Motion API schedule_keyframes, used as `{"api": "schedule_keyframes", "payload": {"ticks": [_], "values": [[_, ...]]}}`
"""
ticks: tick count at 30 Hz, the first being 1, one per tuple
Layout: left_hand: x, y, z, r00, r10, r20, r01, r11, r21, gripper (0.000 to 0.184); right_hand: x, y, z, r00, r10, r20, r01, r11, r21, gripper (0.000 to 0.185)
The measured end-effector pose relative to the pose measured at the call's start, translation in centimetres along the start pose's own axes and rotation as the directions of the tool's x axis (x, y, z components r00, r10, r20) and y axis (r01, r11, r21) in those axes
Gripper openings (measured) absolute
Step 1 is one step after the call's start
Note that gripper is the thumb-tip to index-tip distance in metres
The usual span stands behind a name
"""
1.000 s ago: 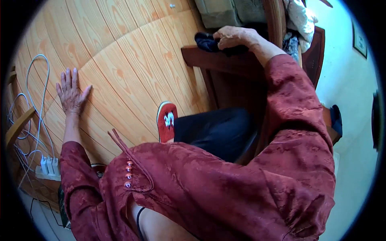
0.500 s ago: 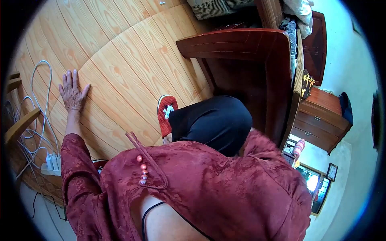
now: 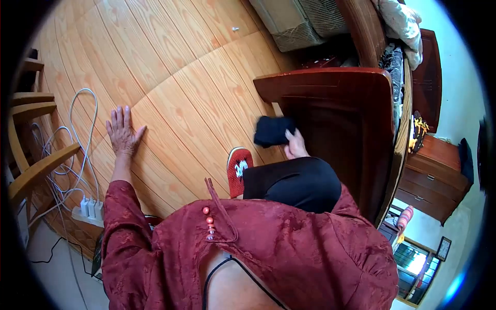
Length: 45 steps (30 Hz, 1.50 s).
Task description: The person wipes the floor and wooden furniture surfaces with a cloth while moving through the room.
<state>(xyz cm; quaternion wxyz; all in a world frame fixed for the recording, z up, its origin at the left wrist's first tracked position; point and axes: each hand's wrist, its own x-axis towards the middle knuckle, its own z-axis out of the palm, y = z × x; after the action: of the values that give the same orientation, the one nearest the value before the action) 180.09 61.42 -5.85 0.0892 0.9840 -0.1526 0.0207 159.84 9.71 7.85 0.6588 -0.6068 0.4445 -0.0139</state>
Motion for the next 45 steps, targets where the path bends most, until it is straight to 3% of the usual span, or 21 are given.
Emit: {"api": "schedule_keyframes", "payload": {"ticks": [1,4,7,8,10,12,14,18,19,22,27,30,32,33,34,35,36,39,42,43,45], "values": [[0.0,-0.2,0.2,1.0,0.005,-0.002,-0.005,1.0,0.002,0.091,0.0,-3.7,4.3,0.984,-0.018,0.179,0.013,1.0,0.028,0.038],[-0.1,-0.1,0.1,1.0,0.004,-0.008,-0.004,1.0,-0.006,0.091,3.8,-10.0,11.7,0.872,-0.121,0.475,0.363,0.811,-0.459,0.029],[0.0,0.2,-0.5,1.0,-0.007,0.014,0.007,0.999,-0.035,0.091,6.8,-15.8,18.5,0.762,-0.153,0.63,0.573,0.614,-0.543,0.026],[0.1,0.2,-0.7,1.0,-0.012,0.019,0.012,0.999,-0.044,0.09,7.8,-16.8,20.1,0.796,-0.123,0.592,0.489,0.708,-0.51,0.024],[0.2,0.3,-1.0,1.0,-0.014,0.024,0.015,0.999,-0.048,0.09,11.6,-18.9,21.8,0.715,-0.262,0.649,0.698,0.331,-0.635,0.024],[0.1,0.3,-0.7,1.0,-0.006,-0.006,0.006,0.999,-0.054,0.091,15.0,-19.7,21.5,0.706,-0.285,0.648,0.678,0.006,-0.735,0.027],[0.2,0.1,-0.7,1.0,-0.003,0.001,0.003,0.998,-0.057,0.092,16.9,-19.6,20.4,0.885,-0.164,0.435,0.358,-0.354,-0.864,0.031],[0.1,-0.1,-0.4,1.0,0.002,0.002,-0.002,0.999,-0.05,0.094,24.7,-14.6,15.2,0.998,0.014,-0.062,-0.056,-0.291,-0.955,0.026],[0.0,0.0,-0.6,1.0,0.001,0.012,0.0,0.999,-0.055,0.094,25.7,-12.6,14.7,0.993,0.096,-0.062,-0.036,-0.251,-0.967,0.029],[0.2,0.1,-0.4,1.0,0.013,-0.014,-0.013,0.999,-0.03,0.095,30.6,-6.7,16.8,0.859,0.327,-0.393,-0.316,-0.264,-0.911,0.035],[0.2,0.3,-0.9,1.0,0.02,0.015,-0.02,1.0,-0.012,0.095,37.7,-2.5,12.5,0.87,0.039,-0.491,-0.478,-0.173,-0.861,0.027],[0.2,0.2,-0.9,1.0,0.016,0.025,-0.015,1.0,-0.017,0.095,37.3,-4.2,13.3,0.885,0.258,-0.388,-0.124,-0.672,-0.73,0.023],[0.4,0.2,-0.8,1.0,0.017,0.02,-0.017,1.0,-0.016,0.096,38.8,-3.1,13.4,0.906,0.093,-0.413,-0.283,-0.591,-0.755,0.022],[0.3,0.2,-0.8,1.0,0.021,0.014,-0.02,1.0,-0.012,0.096,40.7,-0.9,13.2,0.841,-0.123,-0.527,-0.537,-0.304,-0.787,0.021],[0.3,0.2,-0.7,1.0,0.022,0.006,-0.022,1.0,-0.006,0.096,39.1,-1.5,15.3,0.723,-0.331,-0.607,-0.623,0.07,-0.779,0.021],[0.2,0.1,-0.6,1.0,0.02,0.018,-0.02,1.0,0.002,0.096,36.8,-2.7,15.7,0.831,-0.331,-0.447,-0.322,0.368,-0.872,0.026],[0.2,0.2,-0.7,0.999,0.013,0.032,-0.013,1.0,-0.002,0.097,30.6,-6.9,18.6,0.908,-0.32,-0.27,-0.003,0.642,-0.767,0.032],[0.3,0.3,-1.0,0.998,0.005,0.067,-0.005,1.0,-0.012,0.097,23.7,-13.7,21.9,0.973,-0.222,0.06,0.08,0.083,-0.993,0.055],[0.0,0.3,-1.1,0.997,0.007,0.078,-0.006,1.0,-0.017,0.096,21.1,-13.5,21.0,0.879,-0.27,-0.393,-0.393,0.054,-0.918,0.071],[0.0,0.3,-1.0,0.997,0.013,0.073,-0.012,1.0,-0.019,0.096,24.3,-12.4,20.1,0.75,-0.05,-0.66,-0.623,0.283,-0.729,0.08],[0.5,0.1,-1.0,0.998,0.018,0.066,-0.017,1.0,-0.015,0.096,27.7,-10.7,18.6,0.594,0.101,-0.798,-0.731,0.483,-0.482,0.077]]}}
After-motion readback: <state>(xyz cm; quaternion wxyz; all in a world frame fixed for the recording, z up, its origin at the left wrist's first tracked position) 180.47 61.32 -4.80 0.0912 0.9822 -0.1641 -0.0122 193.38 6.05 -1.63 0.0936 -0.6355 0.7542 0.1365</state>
